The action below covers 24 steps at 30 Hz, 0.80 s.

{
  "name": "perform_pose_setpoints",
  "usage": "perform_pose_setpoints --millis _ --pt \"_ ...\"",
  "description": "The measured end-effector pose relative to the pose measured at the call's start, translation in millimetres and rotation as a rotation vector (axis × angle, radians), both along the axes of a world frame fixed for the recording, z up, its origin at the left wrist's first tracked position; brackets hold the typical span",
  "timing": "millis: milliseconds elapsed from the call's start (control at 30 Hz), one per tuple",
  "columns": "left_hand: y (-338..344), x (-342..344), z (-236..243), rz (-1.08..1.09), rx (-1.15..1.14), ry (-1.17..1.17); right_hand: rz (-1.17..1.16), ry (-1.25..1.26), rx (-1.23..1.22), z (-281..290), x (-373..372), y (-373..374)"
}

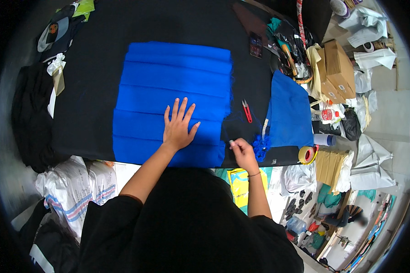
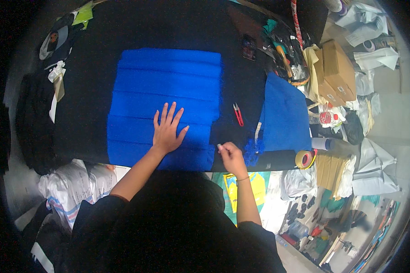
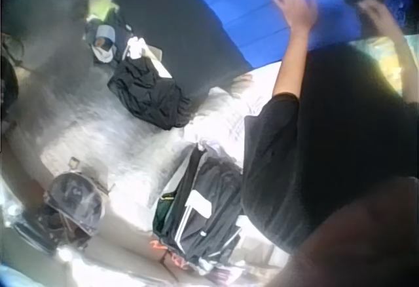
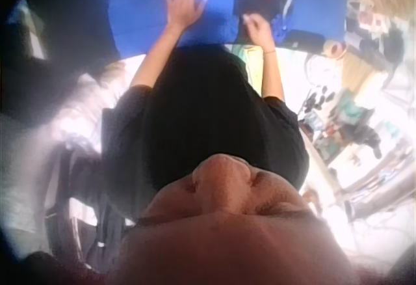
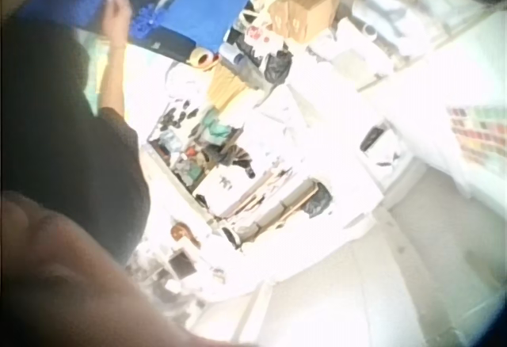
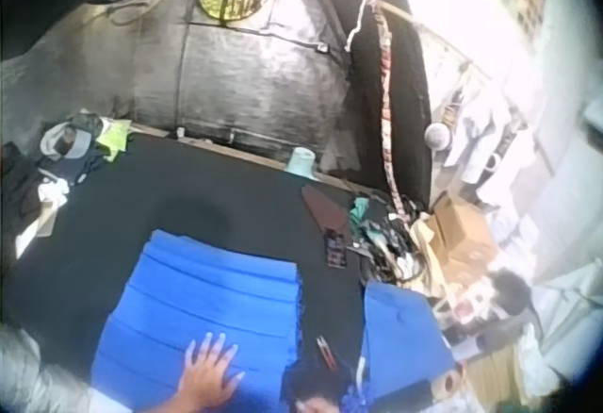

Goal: The person cuts a folded blue fabric on a black table using a red utility knife. They repeatedly trim the edges of the folded stack, remove small cut pieces, and adjust the fabric layers. The person briefly looks around the room before resuming cutting.

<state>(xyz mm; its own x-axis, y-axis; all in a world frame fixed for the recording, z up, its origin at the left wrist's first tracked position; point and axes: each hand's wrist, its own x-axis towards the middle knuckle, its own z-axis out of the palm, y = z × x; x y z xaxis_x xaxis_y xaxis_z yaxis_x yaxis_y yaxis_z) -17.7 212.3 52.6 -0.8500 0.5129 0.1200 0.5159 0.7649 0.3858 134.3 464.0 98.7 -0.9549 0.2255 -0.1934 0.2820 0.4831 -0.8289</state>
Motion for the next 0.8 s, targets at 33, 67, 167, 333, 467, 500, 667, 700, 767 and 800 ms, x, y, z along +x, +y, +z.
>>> perform_pose_setpoints --millis 33,67,167,333,467,500,667,700,767,800 --pt "0.0 0.5 1.4 0.001 0.002 0.002 -0.081 0.004 -0.131 -8.4 -0.3 4.1" --pt "0.0 0.7 2.7 0.003 0.004 0.004 -0.143 0.044 -0.262 -16.0 2.6 6.9" --pt "-0.1 0.4 0.6 0.008 0.020 0.031 -0.341 0.164 -0.649 -13.5 -14.7 -14.0" --pt "0.1 0.2 1.7 0.012 0.010 0.051 -0.425 0.333 -1.132 -15.7 -37.1 -43.7" --pt "-2.0 0.4 1.0 -0.003 0.000 0.033 -0.494 0.185 -0.970 -30.4 -17.3 21.4" --pt "-4.3 0.0 0.7 0.001 -0.001 0.025 -0.635 0.170 -0.902 -15.0 -11.4 55.7" --pt "-0.2 0.0 1.5 0.009 0.018 0.038 -0.550 0.119 -0.354 -2.1 27.7 128.5" --pt "-0.2 1.1 0.5 0.013 0.020 0.045 -0.472 0.005 -0.175 8.0 26.1 105.1" --pt "-1.0 1.2 0.9 0.015 0.021 0.045 -0.166 -0.227 0.224 20.4 21.7 51.1" --pt "-1.5 1.1 0.9 0.012 0.020 0.045 -0.107 -0.246 0.243 16.4 23.9 24.8"
